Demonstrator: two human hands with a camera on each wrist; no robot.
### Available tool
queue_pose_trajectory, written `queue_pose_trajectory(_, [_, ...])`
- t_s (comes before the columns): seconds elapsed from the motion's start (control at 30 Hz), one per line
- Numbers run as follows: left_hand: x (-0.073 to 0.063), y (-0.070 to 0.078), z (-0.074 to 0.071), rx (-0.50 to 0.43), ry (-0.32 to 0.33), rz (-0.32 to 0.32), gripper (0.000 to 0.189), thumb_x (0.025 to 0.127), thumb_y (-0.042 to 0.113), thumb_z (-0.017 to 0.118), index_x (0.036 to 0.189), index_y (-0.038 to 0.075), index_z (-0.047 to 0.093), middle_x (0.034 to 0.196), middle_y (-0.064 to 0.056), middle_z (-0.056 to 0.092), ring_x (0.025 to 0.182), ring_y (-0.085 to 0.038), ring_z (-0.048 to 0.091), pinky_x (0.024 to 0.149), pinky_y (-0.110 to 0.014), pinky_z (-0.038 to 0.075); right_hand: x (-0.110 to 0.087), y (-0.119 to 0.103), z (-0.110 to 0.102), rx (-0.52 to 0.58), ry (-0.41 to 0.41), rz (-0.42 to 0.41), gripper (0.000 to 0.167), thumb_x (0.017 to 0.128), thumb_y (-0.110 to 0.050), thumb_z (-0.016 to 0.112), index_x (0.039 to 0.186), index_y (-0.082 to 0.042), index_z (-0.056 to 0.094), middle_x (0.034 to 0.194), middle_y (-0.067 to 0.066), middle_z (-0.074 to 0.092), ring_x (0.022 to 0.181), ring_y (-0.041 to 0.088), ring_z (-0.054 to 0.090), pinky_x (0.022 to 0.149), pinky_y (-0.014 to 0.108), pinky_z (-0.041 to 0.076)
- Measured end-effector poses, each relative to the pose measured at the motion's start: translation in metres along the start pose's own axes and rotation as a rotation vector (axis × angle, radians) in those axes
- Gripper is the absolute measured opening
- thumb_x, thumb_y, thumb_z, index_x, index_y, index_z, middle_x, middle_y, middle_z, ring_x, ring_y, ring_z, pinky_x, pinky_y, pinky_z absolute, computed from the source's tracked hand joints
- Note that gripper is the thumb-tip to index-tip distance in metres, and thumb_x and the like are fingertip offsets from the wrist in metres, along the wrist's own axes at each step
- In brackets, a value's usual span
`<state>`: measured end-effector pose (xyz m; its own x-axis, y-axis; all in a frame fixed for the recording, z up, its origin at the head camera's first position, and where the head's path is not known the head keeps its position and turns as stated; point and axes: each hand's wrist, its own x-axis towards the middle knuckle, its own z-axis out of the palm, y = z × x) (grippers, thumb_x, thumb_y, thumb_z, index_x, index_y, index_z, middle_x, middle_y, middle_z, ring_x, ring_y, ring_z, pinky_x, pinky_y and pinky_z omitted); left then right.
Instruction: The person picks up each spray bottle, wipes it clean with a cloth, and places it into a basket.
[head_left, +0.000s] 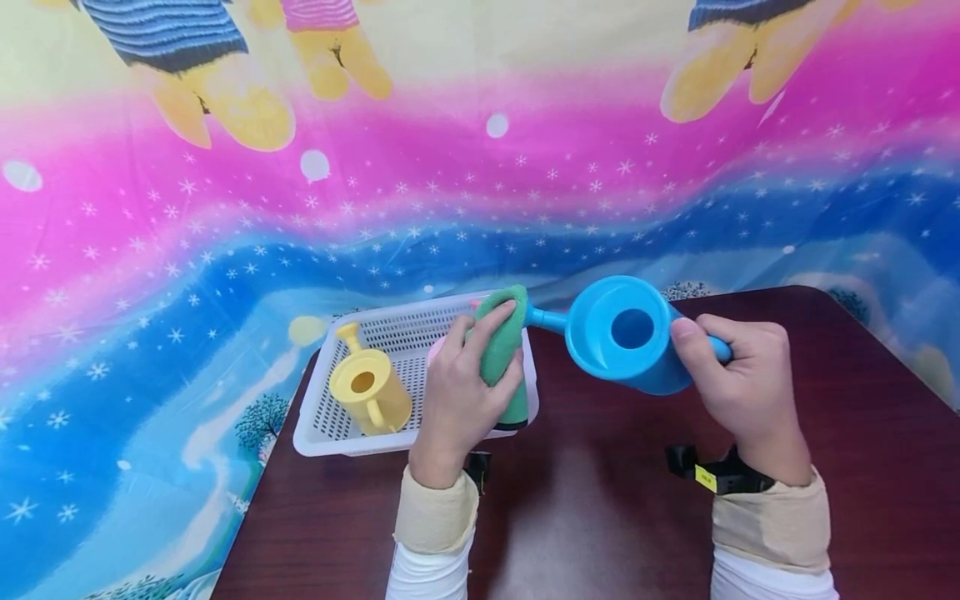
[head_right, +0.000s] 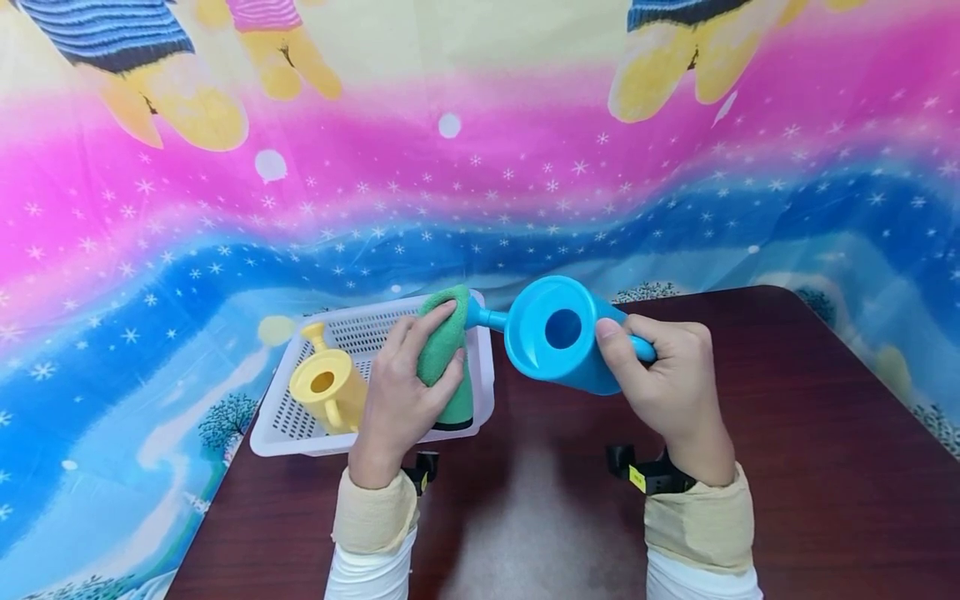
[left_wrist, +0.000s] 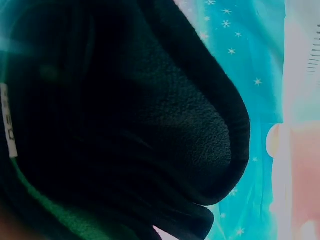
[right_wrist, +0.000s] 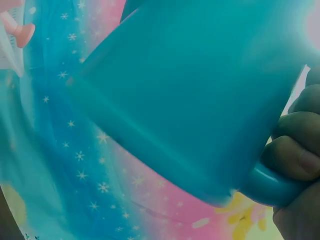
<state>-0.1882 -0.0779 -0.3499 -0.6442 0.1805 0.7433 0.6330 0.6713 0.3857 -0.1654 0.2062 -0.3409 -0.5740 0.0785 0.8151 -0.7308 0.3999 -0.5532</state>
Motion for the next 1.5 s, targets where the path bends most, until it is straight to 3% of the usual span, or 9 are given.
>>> queue_pose_trajectory(0.3, [0.0, 0.007, 0.005, -0.057, -0.075, 0.042, 0.056, 0.091, 0.021, 0.075, 0.146, 0.024, 0.062, 0.112, -0.008, 0.066, 0.09, -0.02, 0.066, 0.069, -0.034, 0.061, -0.002, -0.001, 0.012, -0.022, -0.059, -0.04, 0.054, 0.095, -0.007, 0.07, 0.054, -0.014, 0.035, 0.054, 0.001, 0.022, 0.049, 0.003, 0.021, 0.047, 0.02, 0.018])
queue_pose_trajectory(0.5, [0.0, 0.008, 0.002, -0.065, -0.109, 0.014, 0.057, 0.092, 0.02, 0.074, 0.147, 0.024, 0.062, 0.114, -0.007, 0.066, 0.092, -0.019, 0.065, 0.069, -0.034, 0.059, -0.001, -0.002, 0.02, -0.027, -0.073, -0.101, 0.056, 0.098, -0.015, 0.071, 0.055, -0.015, 0.034, 0.055, 0.001, 0.021, 0.049, 0.003, 0.02, 0.048, 0.018, 0.02])
queue_pose_trajectory(0.63, [0.0, 0.008, 0.001, -0.087, -0.116, 0.015, 0.057, 0.092, 0.02, 0.074, 0.148, 0.023, 0.061, 0.116, -0.007, 0.066, 0.093, -0.019, 0.065, 0.071, -0.034, 0.059, -0.002, -0.003, 0.021, -0.02, -0.065, -0.096, 0.056, 0.099, -0.016, 0.07, 0.055, -0.015, 0.035, 0.055, 0.001, 0.022, 0.049, 0.002, 0.022, 0.048, 0.018, 0.022])
queue_pose_trajectory(0.8, [0.0, 0.008, 0.0, -0.11, -0.113, 0.027, 0.058, 0.092, 0.02, 0.074, 0.148, 0.022, 0.06, 0.119, -0.008, 0.066, 0.096, -0.019, 0.066, 0.073, -0.034, 0.061, -0.002, -0.004, 0.021, -0.017, -0.082, -0.071, 0.052, 0.095, -0.008, 0.07, 0.056, -0.015, 0.036, 0.054, 0.001, 0.023, 0.049, 0.002, 0.022, 0.047, 0.019, 0.022])
queue_pose_trajectory(1.17, [-0.002, 0.009, -0.002, -0.079, -0.152, 0.03, 0.056, 0.091, 0.022, 0.075, 0.146, 0.026, 0.062, 0.112, -0.007, 0.065, 0.09, -0.017, 0.064, 0.068, -0.028, 0.058, -0.001, -0.009, 0.021, -0.137, -0.197, -0.013, 0.048, 0.093, -0.008, 0.076, 0.058, -0.018, 0.044, 0.054, 0.0, 0.029, 0.05, 0.003, 0.028, 0.048, 0.023, 0.026])
queue_pose_trajectory(1.5, [-0.003, 0.01, 0.0, -0.092, -0.184, 0.037, 0.055, 0.093, 0.025, 0.074, 0.147, 0.028, 0.062, 0.115, -0.005, 0.065, 0.091, -0.014, 0.062, 0.07, -0.026, 0.058, 0.001, -0.01, 0.024, -0.14, -0.356, 0.015, 0.05, 0.088, -0.007, 0.079, 0.057, -0.022, 0.044, 0.053, -0.008, 0.03, 0.047, 0.0, 0.03, 0.048, 0.021, 0.033])
